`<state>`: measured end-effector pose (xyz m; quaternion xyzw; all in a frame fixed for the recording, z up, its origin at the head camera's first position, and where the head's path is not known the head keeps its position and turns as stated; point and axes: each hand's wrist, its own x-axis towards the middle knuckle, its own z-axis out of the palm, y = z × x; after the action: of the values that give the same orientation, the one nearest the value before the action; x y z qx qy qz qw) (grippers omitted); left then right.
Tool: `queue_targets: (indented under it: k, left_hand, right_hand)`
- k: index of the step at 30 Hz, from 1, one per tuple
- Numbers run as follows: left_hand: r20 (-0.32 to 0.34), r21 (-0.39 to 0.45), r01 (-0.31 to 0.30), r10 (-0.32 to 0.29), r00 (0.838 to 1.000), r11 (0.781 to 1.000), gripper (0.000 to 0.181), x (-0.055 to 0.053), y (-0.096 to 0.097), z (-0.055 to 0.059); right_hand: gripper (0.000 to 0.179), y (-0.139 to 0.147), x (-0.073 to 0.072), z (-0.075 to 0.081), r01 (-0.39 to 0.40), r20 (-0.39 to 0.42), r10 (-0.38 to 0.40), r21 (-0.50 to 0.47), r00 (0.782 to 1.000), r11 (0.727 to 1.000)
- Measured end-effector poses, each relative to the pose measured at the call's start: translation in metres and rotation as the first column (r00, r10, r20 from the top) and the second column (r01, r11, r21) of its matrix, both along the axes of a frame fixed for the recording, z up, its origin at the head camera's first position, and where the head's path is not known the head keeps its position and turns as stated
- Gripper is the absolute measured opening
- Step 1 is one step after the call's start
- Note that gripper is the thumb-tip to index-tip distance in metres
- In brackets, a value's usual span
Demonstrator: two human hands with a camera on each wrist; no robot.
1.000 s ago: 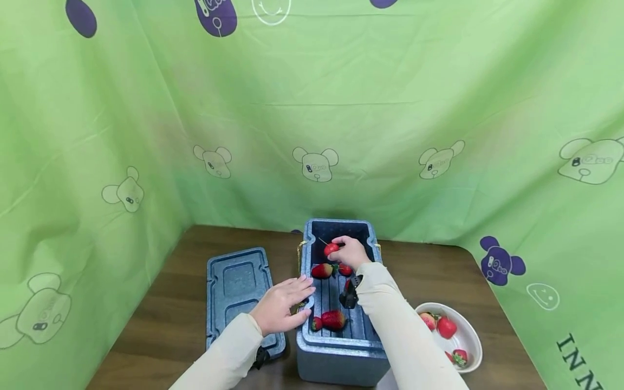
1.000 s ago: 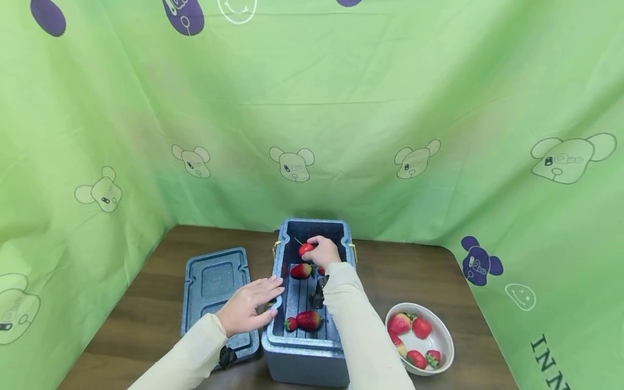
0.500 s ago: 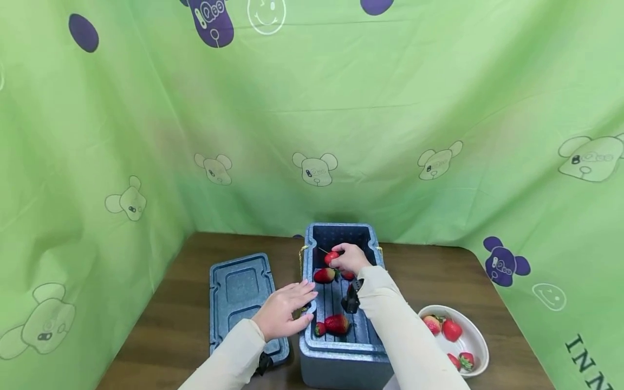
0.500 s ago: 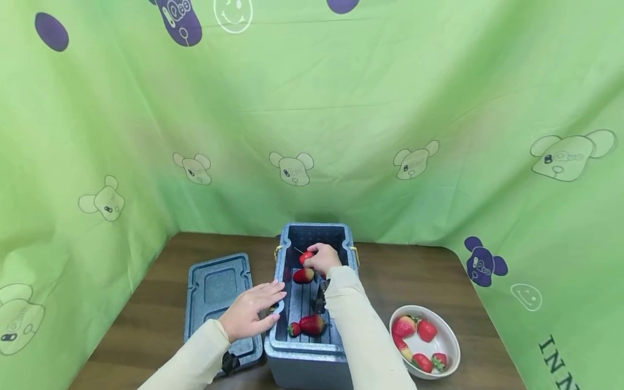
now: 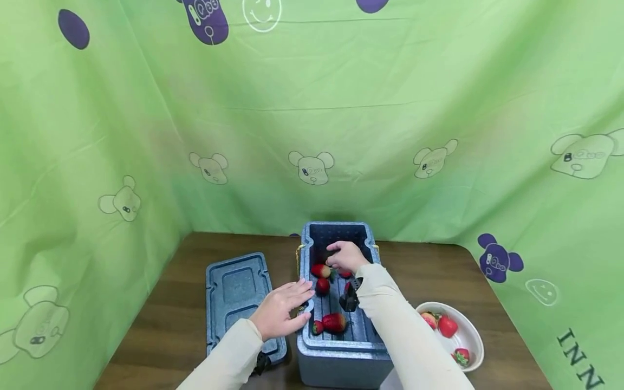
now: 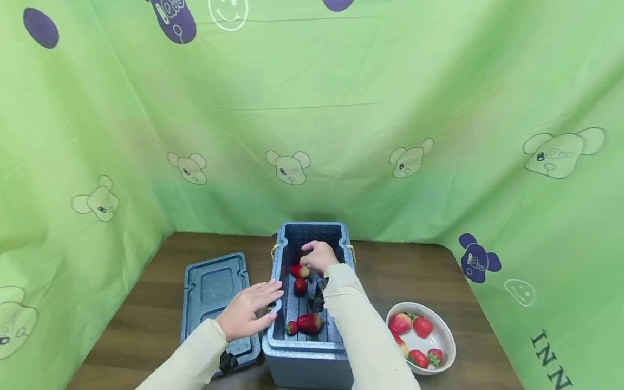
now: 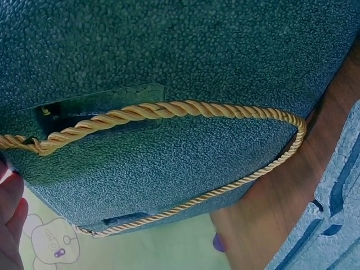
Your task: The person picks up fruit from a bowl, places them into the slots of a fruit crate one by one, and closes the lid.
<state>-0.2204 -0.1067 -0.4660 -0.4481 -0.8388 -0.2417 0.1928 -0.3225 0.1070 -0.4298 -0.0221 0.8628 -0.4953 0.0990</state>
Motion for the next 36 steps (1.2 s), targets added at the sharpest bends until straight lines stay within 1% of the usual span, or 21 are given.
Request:
queue_targets:
  k: [3,6,7,10,12,13,15,17,20,22,24,26,30,33,36]
  left_hand:
    - [-0.015,0.012,-0.004,0.005,1.000,1.000,0.042,-0.001,-0.002,0.002]
    - [-0.011,0.006,-0.015,0.016,1.000,1.000,0.042,-0.002,-0.004,0.003]
    - [-0.009,0.000,-0.019,0.019,1.000,1.000,0.042,-0.002,-0.005,0.003]
    - [-0.002,-0.020,-0.034,0.034,0.999,0.999,0.043,-0.003,-0.007,0.003]
    - [0.005,-0.025,-0.042,0.042,0.999,0.999,0.043,-0.004,-0.007,0.003]
    - [0.010,-0.027,-0.047,0.047,0.999,0.999,0.043,-0.004,-0.008,0.004]
    - [0.019,-0.028,-0.053,0.053,0.998,0.998,0.043,-0.005,-0.008,0.005]
    - [0.030,-0.035,-0.063,0.064,0.998,0.997,0.044,-0.005,-0.009,0.006]
    - [0.050,-0.046,-0.073,0.075,0.996,0.996,0.044,-0.004,-0.009,0.007]
    - [0.062,-0.049,-0.079,0.082,0.995,0.996,0.044,-0.004,-0.009,0.006]
    - [0.068,-0.046,-0.079,0.082,0.994,0.996,0.044,-0.003,-0.009,0.006]
    - [0.070,-0.044,-0.078,0.081,0.994,0.996,0.044,-0.003,-0.009,0.005]
    - [0.088,-0.045,-0.074,0.078,0.993,0.996,0.045,-0.002,-0.007,0.006]
    - [0.092,-0.050,-0.074,0.079,0.993,0.996,0.045,-0.002,-0.005,0.006]
    - [0.086,-0.059,-0.075,0.080,0.993,0.995,0.044,-0.001,-0.004,0.006]
  right_hand:
    - [0.045,0.002,0.003,0.017,-0.075,-0.004,0.074,-0.050,0.997,0.996]
    - [0.046,0.015,0.006,0.036,-0.156,-0.023,0.155,-0.105,0.988,0.982]
    - [0.047,0.021,0.007,0.042,-0.171,-0.031,0.169,-0.121,0.985,0.978]
    - [0.051,0.048,0.009,0.055,-0.208,-0.063,0.201,-0.123,0.978,0.970]
    - [0.052,0.069,0.013,0.059,-0.205,-0.084,0.197,-0.092,0.977,0.974]
    - [0.052,0.080,0.014,0.059,-0.200,-0.092,0.193,-0.076,0.977,0.977]
    - [0.051,0.105,0.018,0.054,-0.188,-0.103,0.184,-0.036,0.978,0.981]
    - [0.052,0.129,0.023,0.046,-0.177,-0.099,0.179,0.022,0.979,0.984]
    - [0.053,0.165,0.033,0.030,-0.179,-0.063,0.186,0.102,0.980,0.978]
    - [0.055,0.185,0.041,0.020,-0.186,-0.016,0.190,0.130,0.982,0.974]
    - [0.057,0.201,0.049,0.010,-0.200,0.030,0.198,0.123,0.980,0.972]
    - [0.059,0.214,0.055,0.002,-0.204,0.085,0.197,0.092,0.977,0.975]
    - [0.062,0.228,0.065,-0.014,-0.216,0.158,0.206,0.046,0.966,0.975]
    - [0.061,0.232,0.072,-0.027,-0.231,0.170,0.223,0.032,0.960,0.972]
    - [0.059,0.233,0.078,-0.040,-0.230,0.173,0.222,0.029,0.960,0.973]
